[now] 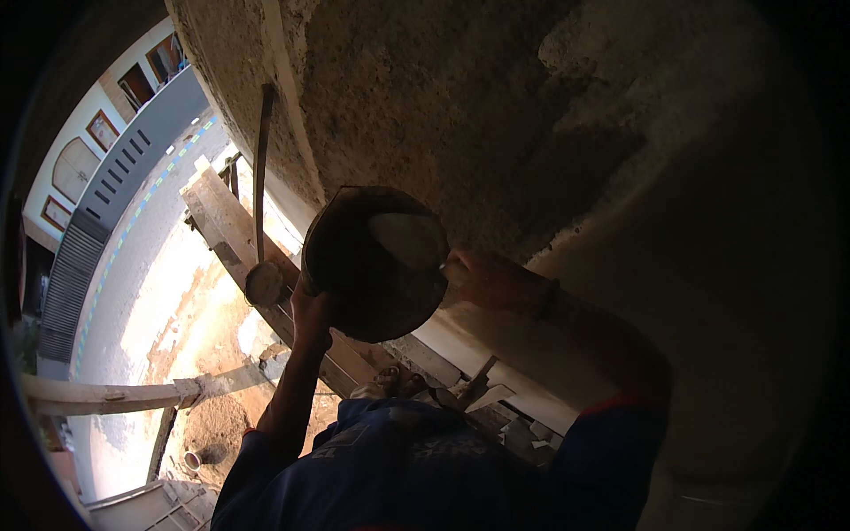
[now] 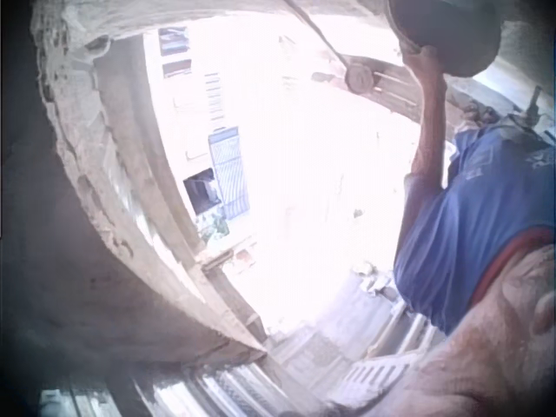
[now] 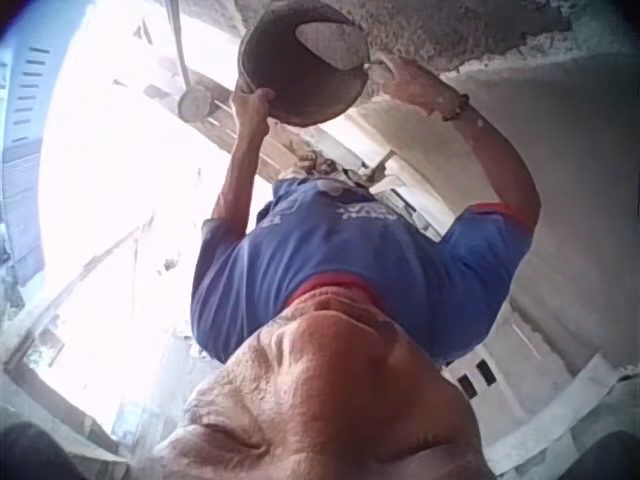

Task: The person applies cement mixture to a wall using a trowel while holding a bowl of the mixture in their other hand.

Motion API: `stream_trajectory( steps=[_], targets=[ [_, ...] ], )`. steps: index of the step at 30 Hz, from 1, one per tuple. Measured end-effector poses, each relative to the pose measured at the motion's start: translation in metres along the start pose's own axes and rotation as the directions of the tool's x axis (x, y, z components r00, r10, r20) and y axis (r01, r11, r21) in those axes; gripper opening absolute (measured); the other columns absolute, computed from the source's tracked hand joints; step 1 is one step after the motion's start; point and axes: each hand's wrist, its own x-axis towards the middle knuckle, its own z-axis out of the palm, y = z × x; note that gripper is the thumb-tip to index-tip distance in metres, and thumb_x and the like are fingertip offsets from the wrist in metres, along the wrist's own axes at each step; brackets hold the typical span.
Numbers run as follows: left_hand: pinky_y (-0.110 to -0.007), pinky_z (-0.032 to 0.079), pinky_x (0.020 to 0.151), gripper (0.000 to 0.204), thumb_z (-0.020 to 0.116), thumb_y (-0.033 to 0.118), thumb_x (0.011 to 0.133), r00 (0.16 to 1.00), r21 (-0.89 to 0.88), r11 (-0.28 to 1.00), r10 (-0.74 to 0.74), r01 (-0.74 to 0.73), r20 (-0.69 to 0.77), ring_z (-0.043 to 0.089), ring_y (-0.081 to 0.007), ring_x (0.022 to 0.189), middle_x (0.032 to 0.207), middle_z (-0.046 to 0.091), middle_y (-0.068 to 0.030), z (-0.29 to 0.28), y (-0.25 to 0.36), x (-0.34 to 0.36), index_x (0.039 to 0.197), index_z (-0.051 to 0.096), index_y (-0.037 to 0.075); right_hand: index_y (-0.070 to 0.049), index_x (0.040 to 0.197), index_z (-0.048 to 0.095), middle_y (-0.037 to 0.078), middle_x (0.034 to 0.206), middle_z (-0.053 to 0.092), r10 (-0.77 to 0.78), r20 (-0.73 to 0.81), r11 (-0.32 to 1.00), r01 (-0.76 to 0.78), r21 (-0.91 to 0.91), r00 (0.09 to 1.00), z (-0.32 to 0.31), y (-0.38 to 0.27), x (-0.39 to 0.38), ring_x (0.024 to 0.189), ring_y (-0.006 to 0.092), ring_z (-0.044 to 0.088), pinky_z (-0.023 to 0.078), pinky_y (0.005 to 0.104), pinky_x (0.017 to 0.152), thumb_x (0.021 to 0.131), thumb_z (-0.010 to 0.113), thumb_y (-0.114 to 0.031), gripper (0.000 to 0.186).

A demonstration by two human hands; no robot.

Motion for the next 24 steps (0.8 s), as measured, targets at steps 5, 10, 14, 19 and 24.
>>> stream_trajectory(
  steps=[5, 10, 14, 19, 24],
  targets=[
    [-0.029, 0.051, 0.078, 0.049, 0.055, 0.0, 0.067, 0.996, 0.079, 0.997, 0.015, -0.022, 0.084, 0.063, -0.0167, 0.085, 0.098, 0.065, -0.0103, 0.011, 0.005, 0.004, 0.116, 0.056, -0.006, -0.005, 0.117, 0.053, 0.017, 0.108, 0.058, -0.269, -0.157, 0.559, 0.021, -0.829, 0.95, 0.015, 0.023, 0.033, 0.085, 0.0327, 0.062, 0.051, 0.0421, 0.07, 0.088, 0.057, -0.016, 0.032],
    [-0.029, 0.052, 0.077, 0.049, 0.053, 0.0, 0.068, 0.981, 0.114, 0.992, 0.027, -0.05, 0.191, 0.062, -0.0162, 0.085, 0.098, 0.065, -0.0101, 0.027, 0.023, 0.003, 0.116, 0.055, -0.007, -0.008, 0.119, 0.054, 0.016, 0.108, 0.053, -0.259, -0.285, 0.529, -0.111, -0.842, 0.923, 0.05, 0.038, 0.044, 0.088, 0.0336, 0.06, 0.052, 0.0441, 0.068, 0.084, 0.057, -0.017, 0.036],
    [-0.028, 0.052, 0.076, 0.045, 0.053, -0.001, 0.07, 0.972, 0.199, 0.98, -0.021, -0.027, 0.236, 0.063, -0.0151, 0.085, 0.099, 0.065, -0.0099, 0.024, 0.023, 0.008, 0.115, 0.056, -0.007, -0.011, 0.117, 0.056, 0.017, 0.097, 0.053, -0.508, 0.085, 0.072, 0.141, -0.987, 0.857, 0.068, 0.054, 0.029, 0.08, 0.0277, 0.06, 0.052, 0.0376, 0.062, 0.084, 0.055, -0.016, 0.033],
    [-0.03, 0.051, 0.081, 0.047, 0.055, 0.0, 0.072, 0.967, 0.262, 0.963, -0.118, 0.056, 0.224, 0.063, -0.0161, 0.092, 0.103, 0.066, -0.0099, 0.016, -0.002, 0.006, 0.119, 0.057, -0.005, -0.012, 0.123, 0.054, 0.015, 0.092, 0.053, -0.326, 0.059, 0.086, 0.092, -0.992, 0.943, 0.034, 0.031, -0.005, 0.073, 0.0222, 0.059, 0.052, 0.0323, 0.059, 0.086, 0.055, -0.015, 0.037],
    [-0.032, 0.05, 0.085, 0.052, 0.054, 0.001, 0.071, 0.978, 0.376, 0.923, -0.003, -0.078, 0.211, 0.063, -0.0184, 0.099, 0.108, 0.066, -0.0132, 0.038, -0.013, 0.009, 0.123, 0.055, -0.004, -0.008, 0.12, 0.055, 0.017, 0.09, 0.054, -0.569, -0.144, -0.117, -0.254, -0.96, 0.81, 0.045, 0.066, 0.022, 0.07, 0.0252, 0.062, 0.052, 0.0347, 0.055, 0.086, 0.054, -0.014, 0.034]
  ],
)
